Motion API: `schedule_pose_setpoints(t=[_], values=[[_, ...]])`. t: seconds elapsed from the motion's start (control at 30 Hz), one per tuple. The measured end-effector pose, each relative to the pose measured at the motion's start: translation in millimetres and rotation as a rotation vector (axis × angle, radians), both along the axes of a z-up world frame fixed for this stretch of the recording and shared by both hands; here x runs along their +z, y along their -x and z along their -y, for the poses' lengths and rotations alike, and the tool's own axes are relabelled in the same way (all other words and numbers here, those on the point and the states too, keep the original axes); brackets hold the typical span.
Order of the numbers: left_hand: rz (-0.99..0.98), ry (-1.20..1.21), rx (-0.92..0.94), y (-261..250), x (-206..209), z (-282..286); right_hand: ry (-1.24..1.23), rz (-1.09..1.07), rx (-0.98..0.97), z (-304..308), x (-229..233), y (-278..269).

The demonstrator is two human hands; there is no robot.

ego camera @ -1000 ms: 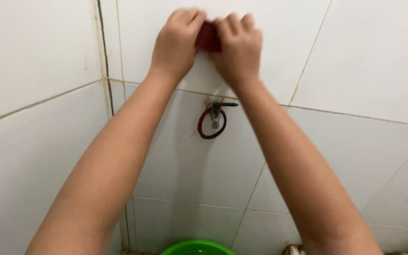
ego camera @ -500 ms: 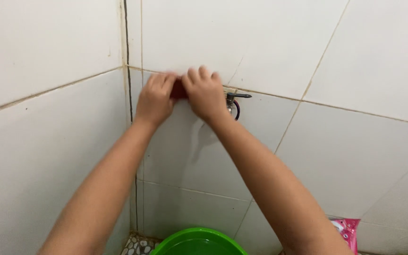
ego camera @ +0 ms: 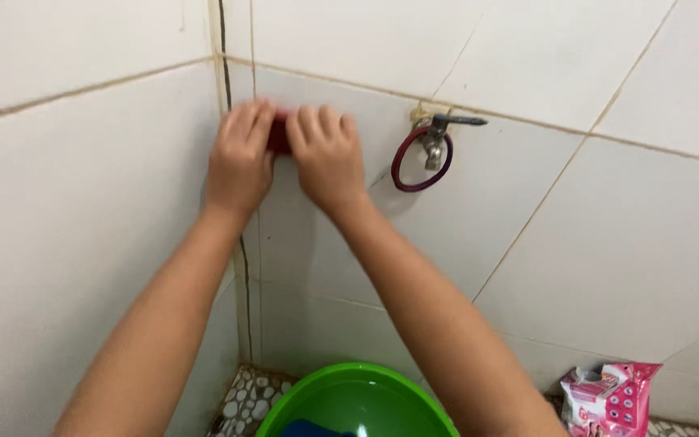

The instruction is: The recorder uses a red brush and a bucket of water to scrub the tiles and grout on a bathroom wall.

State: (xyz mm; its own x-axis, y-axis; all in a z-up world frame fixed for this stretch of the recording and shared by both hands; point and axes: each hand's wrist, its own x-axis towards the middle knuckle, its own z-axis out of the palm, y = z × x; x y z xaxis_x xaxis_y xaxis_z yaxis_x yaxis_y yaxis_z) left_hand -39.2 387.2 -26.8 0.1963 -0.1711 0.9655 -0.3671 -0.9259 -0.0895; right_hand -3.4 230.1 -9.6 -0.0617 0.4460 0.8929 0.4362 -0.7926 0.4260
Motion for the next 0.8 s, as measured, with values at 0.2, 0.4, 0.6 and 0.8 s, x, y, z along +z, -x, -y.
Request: schedule_pose_setpoints(t=[0.2,0.4,0.6,0.8], values=[[-0.205,-0.012,0.102,16.9,-128.8,-4.8,0.114,-0.229,0.037,3.1,-129.1,15.8],[-0.21,0.049,-0.055,17.7,-107.5,30.3,0.237,-0.264,0.006,48.3,-111.7,11.6],[-0.131,-0.037,-0.114,10.4,-85.8,70.6,0.113,-0.2,-0.033,93.8,-101.4,24.4],[-0.304,-0.039,-0.153,20.5,-143.5,105.3,0.031,-0.379,-0.082,123.0,-157.9,49.0]])
